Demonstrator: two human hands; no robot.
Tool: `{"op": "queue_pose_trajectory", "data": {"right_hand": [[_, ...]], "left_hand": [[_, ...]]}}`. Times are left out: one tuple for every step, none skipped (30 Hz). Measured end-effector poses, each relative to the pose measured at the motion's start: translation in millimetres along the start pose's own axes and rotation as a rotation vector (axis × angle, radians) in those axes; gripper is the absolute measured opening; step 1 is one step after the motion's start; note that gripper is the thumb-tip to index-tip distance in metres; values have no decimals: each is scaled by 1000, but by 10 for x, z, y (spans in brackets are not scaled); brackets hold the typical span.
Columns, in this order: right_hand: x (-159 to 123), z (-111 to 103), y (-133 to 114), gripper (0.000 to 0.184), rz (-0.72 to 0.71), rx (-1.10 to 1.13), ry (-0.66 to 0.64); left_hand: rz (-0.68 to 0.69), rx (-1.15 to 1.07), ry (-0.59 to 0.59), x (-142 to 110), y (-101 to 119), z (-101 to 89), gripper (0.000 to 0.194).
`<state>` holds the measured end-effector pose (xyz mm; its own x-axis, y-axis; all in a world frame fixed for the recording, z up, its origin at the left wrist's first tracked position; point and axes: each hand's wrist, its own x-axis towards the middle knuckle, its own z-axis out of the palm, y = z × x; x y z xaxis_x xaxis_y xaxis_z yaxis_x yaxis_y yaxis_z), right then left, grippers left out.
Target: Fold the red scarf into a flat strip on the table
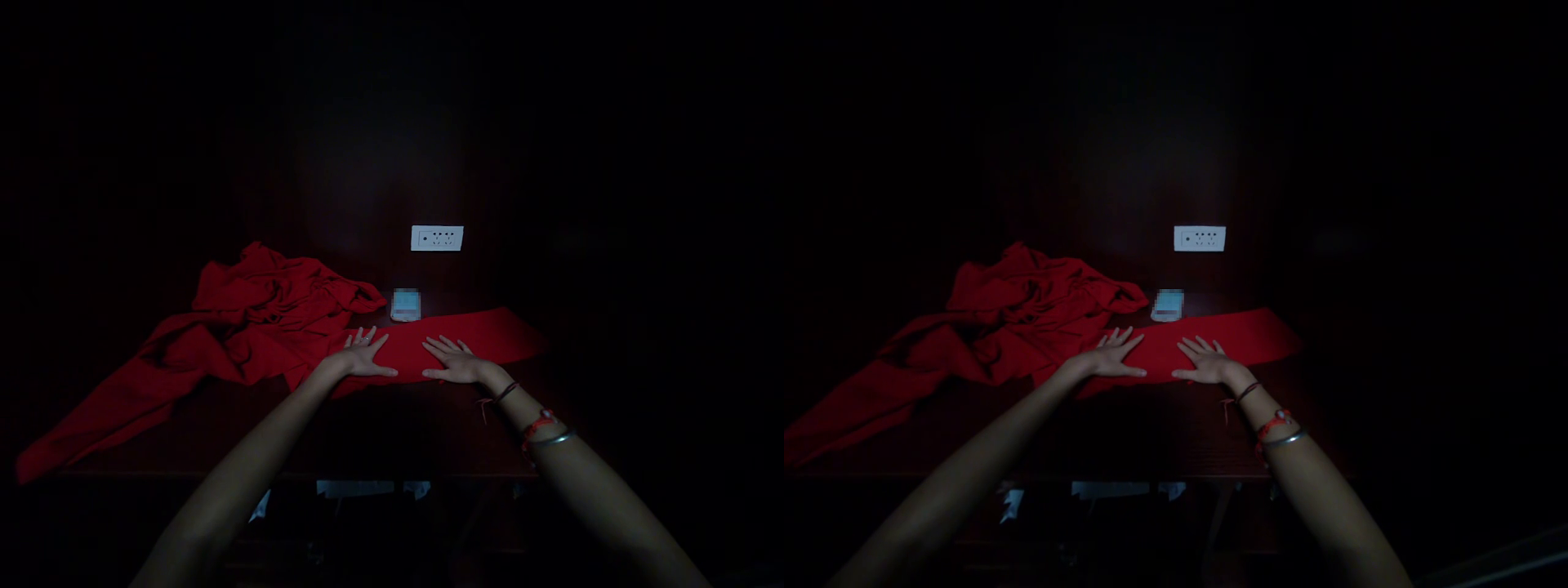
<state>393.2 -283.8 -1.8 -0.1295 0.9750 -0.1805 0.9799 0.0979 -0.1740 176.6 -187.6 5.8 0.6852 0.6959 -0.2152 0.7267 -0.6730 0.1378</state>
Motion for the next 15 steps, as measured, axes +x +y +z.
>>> {"op": "queue_pose_trajectory", "data": {"right_hand": [[-13, -8, -5, 87, -6, 11, 6], [-26, -16, -13, 87, -17, 19, 22], [-39, -24, -22, 87, -37, 23, 48], [-49, -32, -32, 84, -72, 23, 87], [-56, -39, -43, 78, -124, 19, 126], [-57, -42, -53, 70, -190, 14, 154], [-54, -42, -61, 62, -265, 12, 161], [-45, -39, -65, 54, -334, 13, 148], [-34, -31, -65, 48, -385, 16, 123], [-21, -21, -61, 45, -414, 20, 98], [-7, -9, -55, 43, -424, 22, 82], [4, 3, -47, 43, -422, 23, 78], [12, 13, -40, 43, -415, 23, 83], [15, 19, -36, 43, -410, 21, 91], [14, 22, -35, 44, -408, 19, 102]], "left_hand": [[38, -4, 16, -1, 8, 30, 99], [68, -8, 15, -1, 12, 60, 95], [85, -13, -1, -3, 14, 87, 91], [88, -17, -24, -5, 14, 107, 87], [84, -19, -42, -7, 11, 120, 85], [79, -20, -48, -9, 7, 124, 85], [78, -22, -47, -11, 0, 123, 84], [76, -25, -44, -10, -8, 118, 82], [75, -31, -43, -8, -19, 111, 77], [73, -39, -42, -2, -31, 106, 71], [66, -44, -36, 5, -45, 103, 63], [57, -45, -22, 12, -59, 103, 57], [48, -40, -2, 18, -72, 104, 53], [45, -27, 26, 20, -82, 106, 50], [56, -6, 66, 15, -88, 106, 50]]}}
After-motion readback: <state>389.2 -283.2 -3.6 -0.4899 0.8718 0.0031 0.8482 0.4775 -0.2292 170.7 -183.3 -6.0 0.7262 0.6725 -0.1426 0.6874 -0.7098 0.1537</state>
